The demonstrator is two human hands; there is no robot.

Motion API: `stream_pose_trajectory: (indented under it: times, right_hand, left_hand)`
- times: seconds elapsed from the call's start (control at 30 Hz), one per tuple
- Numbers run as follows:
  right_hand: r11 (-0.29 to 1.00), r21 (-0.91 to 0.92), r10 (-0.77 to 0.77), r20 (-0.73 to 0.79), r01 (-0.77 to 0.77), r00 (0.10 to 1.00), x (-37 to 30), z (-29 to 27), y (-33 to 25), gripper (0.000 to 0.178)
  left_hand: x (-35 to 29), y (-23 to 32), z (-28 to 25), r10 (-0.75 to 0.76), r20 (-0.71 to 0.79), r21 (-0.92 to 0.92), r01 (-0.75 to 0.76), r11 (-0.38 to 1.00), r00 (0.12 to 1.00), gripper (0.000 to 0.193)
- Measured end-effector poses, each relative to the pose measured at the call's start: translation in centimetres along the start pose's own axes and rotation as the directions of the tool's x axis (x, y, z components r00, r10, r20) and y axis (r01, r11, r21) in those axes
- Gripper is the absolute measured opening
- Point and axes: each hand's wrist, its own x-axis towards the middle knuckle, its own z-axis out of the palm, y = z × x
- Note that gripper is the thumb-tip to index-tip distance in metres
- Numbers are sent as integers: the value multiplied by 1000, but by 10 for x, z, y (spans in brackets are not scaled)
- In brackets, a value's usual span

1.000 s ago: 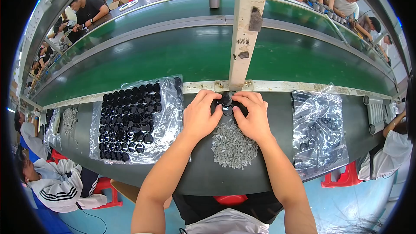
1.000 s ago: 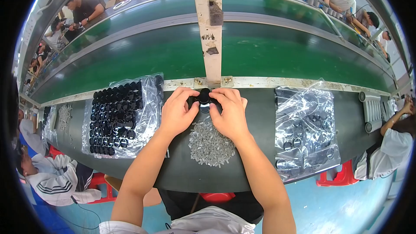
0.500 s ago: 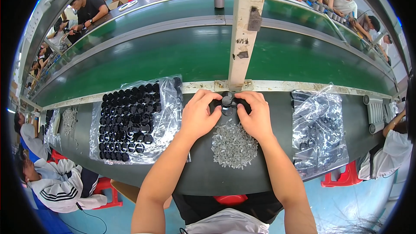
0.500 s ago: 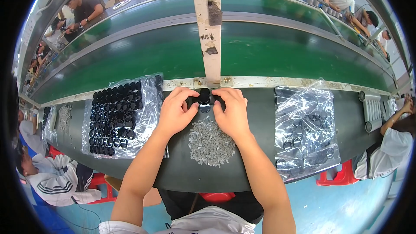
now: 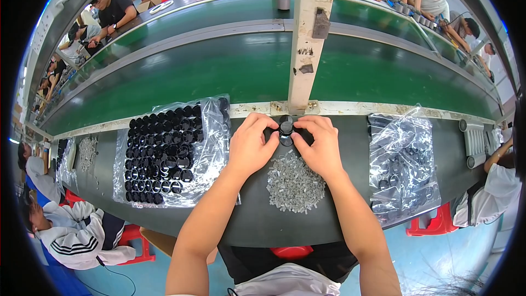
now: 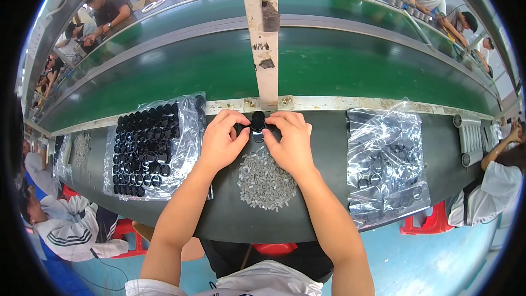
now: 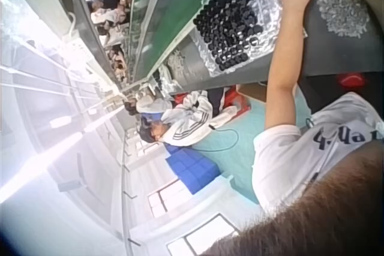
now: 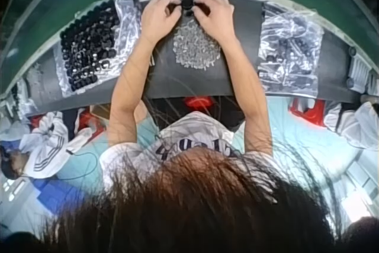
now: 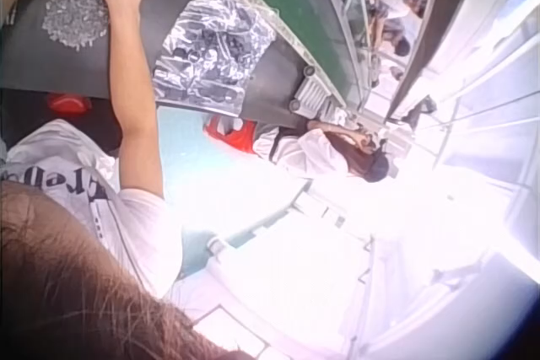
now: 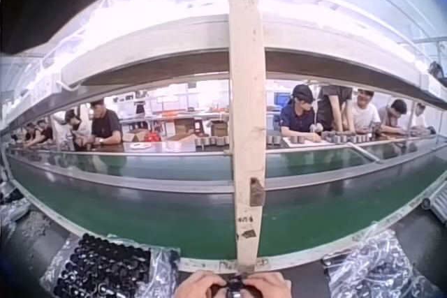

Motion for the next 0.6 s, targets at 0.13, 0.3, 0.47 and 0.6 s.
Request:
stream_pose_trajectory:
  times: [0.13, 0.3, 0.47, 0.6]
  right_hand:
    - [1000, -19, -6, 2, 6, 1000, 0, 2, -3, 24]
    - [1000, -27, -12, 2, 12, 1000, -1, 2, -3, 23]
    - [1000, -28, -15, -2, 15, 1000, 0, 2, -2, 23]
    - [1000, -29, -13, 0, 13, 1000, 0, 2, -2, 22]
  left_hand:
    - [0, -1, 0, -1, 0, 0, 1, 1000, 1000, 15]
    - [0, 4, -2, -87, 35, 14, 86, 996, 996, 13]
    - [-1, 1, 0, -24, 6, 22, 23, 999, 1000, 14]
    - [0, 1, 0, -15, 6, 27, 15, 1000, 1000, 14]
